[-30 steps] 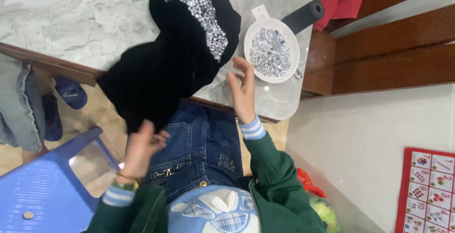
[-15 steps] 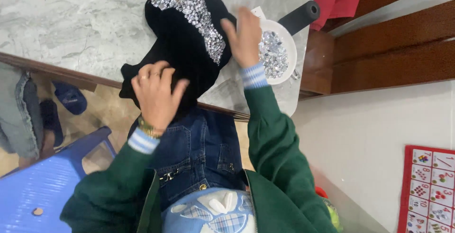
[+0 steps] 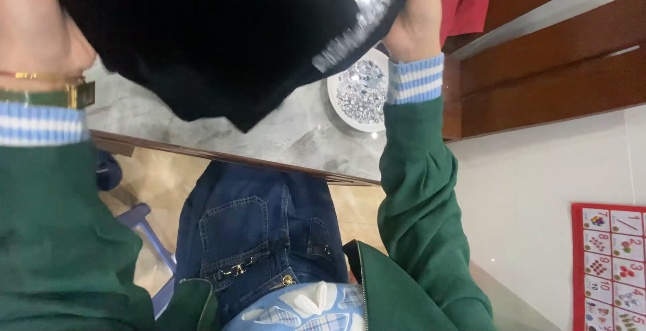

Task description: The person lays a black garment on a table and uses a ruler and chalk to mark a line. They then retrieve a plate of sequins and a spool of thread from a sewing machine area. The person proceeds to sew the sequins onto the garment along the marked line using a needle and thread.

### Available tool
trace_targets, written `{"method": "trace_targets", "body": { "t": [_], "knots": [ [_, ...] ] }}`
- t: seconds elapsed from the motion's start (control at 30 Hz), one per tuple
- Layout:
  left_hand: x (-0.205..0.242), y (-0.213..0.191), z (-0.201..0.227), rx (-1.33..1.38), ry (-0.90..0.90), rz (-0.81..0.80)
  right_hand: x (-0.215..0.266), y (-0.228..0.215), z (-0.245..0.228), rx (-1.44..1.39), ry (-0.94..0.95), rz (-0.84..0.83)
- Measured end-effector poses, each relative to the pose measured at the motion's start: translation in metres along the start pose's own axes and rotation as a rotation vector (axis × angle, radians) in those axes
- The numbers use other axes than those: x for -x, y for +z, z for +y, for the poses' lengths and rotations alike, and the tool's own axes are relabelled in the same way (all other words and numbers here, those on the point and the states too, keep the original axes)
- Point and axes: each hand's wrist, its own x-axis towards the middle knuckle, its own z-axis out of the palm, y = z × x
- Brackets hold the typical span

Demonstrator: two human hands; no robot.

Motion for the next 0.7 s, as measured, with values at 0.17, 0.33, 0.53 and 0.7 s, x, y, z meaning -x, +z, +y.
{"method": "trace_targets", "body": {
  "t": [0.17,0.33,0.53,0.7],
  "knots": [
    [0.023,0.051,-0.054,-0.046,-0.221,0.072,0.004,0.017,0.024,-0.496,0.428,-0.007],
    [0.109,0.041,0.053,0.099,-0.206,0.141,0.065,0.058,0.028,-0.062,0.597,0.328],
    [0.201,0.057,0.116,-0.125,-0.386,0.159,0.17,0.107,0.012,0.482,-0.112,0.057],
    [0.187,0.08,0.129,-0.147,-0.327,0.124,0.211,0.136,0.049,0.993,-0.315,-0.236]
  ]
}}
